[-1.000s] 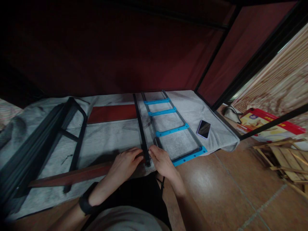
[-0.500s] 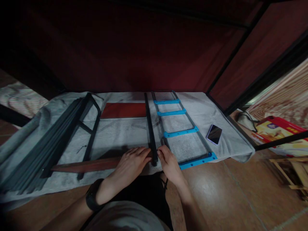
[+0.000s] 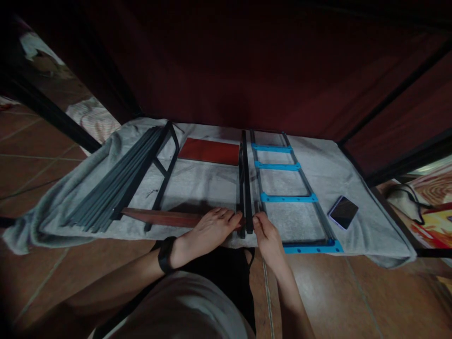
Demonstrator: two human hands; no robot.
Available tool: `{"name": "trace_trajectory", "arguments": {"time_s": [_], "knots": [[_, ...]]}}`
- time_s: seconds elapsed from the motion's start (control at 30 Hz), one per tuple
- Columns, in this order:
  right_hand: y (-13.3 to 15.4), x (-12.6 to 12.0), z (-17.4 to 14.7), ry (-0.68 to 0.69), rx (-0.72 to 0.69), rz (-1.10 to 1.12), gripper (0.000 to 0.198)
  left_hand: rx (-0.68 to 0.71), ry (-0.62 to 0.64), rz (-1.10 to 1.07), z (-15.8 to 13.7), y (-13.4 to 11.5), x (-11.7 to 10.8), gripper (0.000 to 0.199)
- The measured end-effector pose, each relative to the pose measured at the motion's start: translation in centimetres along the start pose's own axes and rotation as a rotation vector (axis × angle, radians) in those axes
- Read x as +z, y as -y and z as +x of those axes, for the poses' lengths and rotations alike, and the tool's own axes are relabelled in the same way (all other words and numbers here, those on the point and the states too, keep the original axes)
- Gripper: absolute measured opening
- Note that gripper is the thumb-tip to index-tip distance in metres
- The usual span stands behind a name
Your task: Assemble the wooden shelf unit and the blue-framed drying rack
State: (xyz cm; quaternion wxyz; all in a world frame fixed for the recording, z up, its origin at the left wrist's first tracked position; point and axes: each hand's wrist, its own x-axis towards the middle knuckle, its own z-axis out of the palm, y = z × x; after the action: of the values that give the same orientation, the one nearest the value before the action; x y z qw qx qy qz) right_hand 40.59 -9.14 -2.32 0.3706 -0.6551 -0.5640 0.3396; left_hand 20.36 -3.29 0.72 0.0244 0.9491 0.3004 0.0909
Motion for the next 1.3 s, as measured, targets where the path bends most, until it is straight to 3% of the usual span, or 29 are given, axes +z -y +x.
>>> {"name": "trace_trajectory", "arguments": {"time_s": [0.2,0.47,0.77,0.9,1.03,1.13,1.3], "knots": [[0.1,-0.1,-0.5,-0.016,-0.063,-0.033,0.026,0.032,-0.042,0.092,-0.2,0.0,0.0,0.028],[0.5,-1.2,0.5,0.131,-0.056,-0.043,0.025,0.032,-0.047,0.128,-0.2,-0.3,0.2,0.030],[0.0,-0.6,0.7,0.116,-0.052,0.084,0.026,-0.004,0.038,0.065,0.2,-0.2,-0.5,0.035],[-1.1,1.0,0.1,-0.008,-0.009,0.276,0.031,-0.074,0.068,-0.099,0.9,0.0,-1.2,0.048],[-4.1,3.7,-0.7,-0.222,0.086,0.423,0.029,-0.013,0.186,-0.127,2.2,-0.1,-1.8,0.068],[-6.7,5.8,-1.6,-0.310,0.131,0.280,0.019,0.028,0.283,-0.112,3.3,-0.3,-1.9,0.059],[-9.0,7.7,-2.5,-0.237,0.087,0.012,0.027,-0.003,0.420,-0.194,4.7,-0.3,-2.3,0.046]]}}
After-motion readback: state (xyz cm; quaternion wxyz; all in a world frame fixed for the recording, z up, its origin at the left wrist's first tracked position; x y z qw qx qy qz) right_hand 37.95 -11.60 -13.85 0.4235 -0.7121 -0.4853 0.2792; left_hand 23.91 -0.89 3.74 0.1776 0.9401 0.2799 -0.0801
